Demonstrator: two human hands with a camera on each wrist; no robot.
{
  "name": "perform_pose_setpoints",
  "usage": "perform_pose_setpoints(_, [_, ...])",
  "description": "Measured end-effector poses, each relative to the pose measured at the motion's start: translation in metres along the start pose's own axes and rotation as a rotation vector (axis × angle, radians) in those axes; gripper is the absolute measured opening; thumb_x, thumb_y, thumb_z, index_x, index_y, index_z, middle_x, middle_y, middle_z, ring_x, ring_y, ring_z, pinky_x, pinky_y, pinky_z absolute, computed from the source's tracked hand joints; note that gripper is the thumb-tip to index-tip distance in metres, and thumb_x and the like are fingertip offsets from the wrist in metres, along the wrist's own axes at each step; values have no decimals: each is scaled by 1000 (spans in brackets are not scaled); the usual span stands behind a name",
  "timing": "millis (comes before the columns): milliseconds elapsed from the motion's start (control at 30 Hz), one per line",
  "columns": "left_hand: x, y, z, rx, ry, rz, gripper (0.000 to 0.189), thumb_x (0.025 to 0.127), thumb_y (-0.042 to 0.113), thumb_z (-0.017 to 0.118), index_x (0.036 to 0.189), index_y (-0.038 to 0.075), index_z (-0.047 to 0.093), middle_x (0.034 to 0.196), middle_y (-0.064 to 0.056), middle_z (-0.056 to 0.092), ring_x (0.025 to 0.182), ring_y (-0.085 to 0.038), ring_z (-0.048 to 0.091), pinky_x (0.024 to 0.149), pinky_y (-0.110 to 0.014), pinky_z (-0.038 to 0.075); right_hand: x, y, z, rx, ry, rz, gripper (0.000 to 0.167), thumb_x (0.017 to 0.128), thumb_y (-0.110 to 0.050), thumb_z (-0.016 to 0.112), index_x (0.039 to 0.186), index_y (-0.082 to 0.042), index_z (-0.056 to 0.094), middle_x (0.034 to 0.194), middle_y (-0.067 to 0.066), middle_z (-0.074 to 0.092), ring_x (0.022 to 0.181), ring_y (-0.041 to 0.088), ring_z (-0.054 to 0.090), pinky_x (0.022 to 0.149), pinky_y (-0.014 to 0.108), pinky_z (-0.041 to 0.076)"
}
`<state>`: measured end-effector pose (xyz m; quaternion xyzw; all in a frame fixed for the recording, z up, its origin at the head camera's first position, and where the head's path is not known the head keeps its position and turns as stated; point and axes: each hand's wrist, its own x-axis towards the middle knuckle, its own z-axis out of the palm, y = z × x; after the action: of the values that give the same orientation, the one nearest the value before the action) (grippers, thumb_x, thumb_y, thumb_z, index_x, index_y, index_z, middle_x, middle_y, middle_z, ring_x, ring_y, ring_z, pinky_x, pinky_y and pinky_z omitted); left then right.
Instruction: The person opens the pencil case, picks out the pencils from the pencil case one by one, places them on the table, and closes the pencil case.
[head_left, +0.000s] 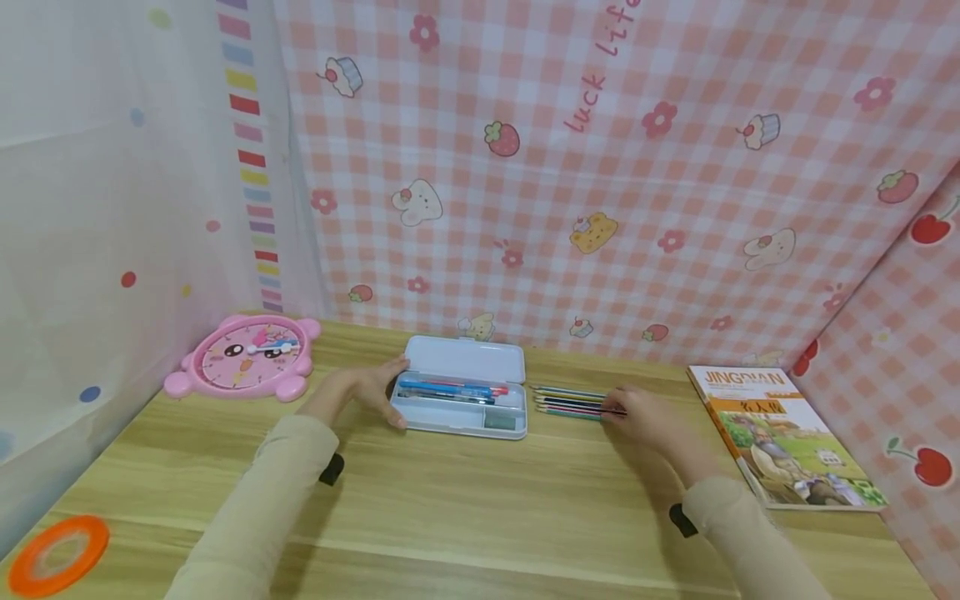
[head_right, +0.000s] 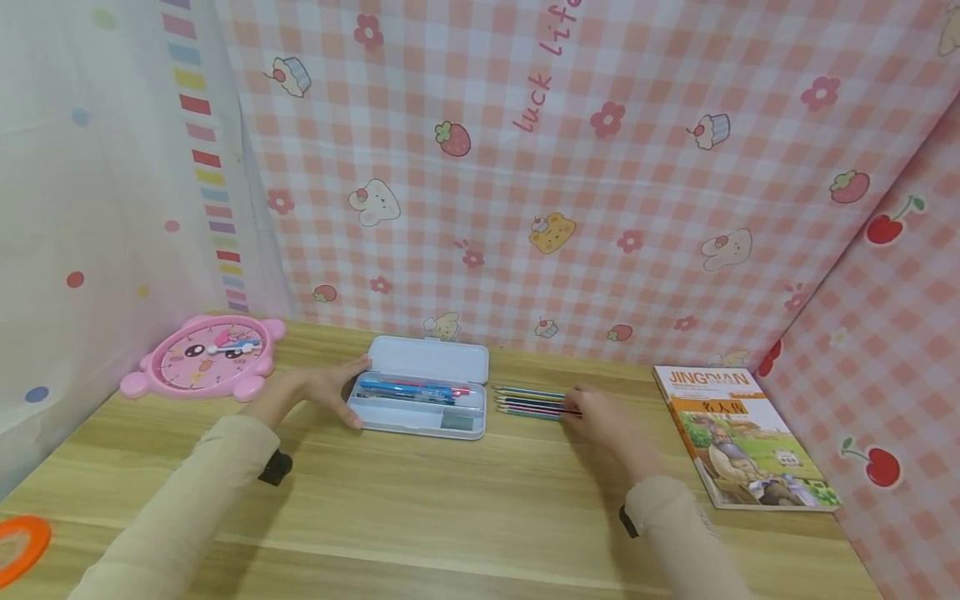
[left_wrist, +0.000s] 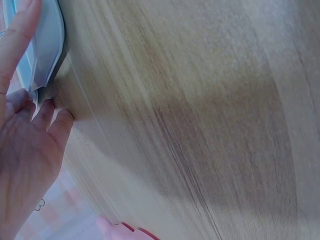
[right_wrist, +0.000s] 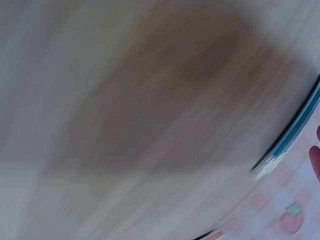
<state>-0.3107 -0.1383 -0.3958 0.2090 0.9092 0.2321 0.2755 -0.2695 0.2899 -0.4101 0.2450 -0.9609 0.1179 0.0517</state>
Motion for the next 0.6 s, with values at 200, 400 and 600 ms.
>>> perform_pose_setpoints(200, [-1, 1, 0, -9, 0, -11, 112, 71, 33, 77, 145, -1, 2, 152, -21, -7, 140, -38, -2, 115, -51, 7, 27, -27, 6, 32, -30, -32, 10, 82, -13, 66, 88, -4, 66, 82, 4, 60, 74, 16, 59, 65, 32, 51])
perform_pose_setpoints(400, [-2, 1, 0, -29, 2, -19, 112, 71, 31, 78, 146, -1, 1, 152, -21, -7, 141, -38, -2, 115, -51, 7, 52, -58, 16, 22, -45, -52, 14, 83, -17, 66, 92, -6, 68, 85, 3, 63, 76, 14, 60, 69, 33, 52])
perform_pose_setpoints(600, [-3, 2, -1, -29, -1, -21, 112, 70, 32, 78, 146, -1, 2, 152, -21, -7, 141, -38, -2, 115, -51, 6, 70, -87, 18, 135, -116, -72, 20, 86, -18, 62, 98, -3, 68, 93, 8, 68, 87, 20, 63, 79, 36, 54])
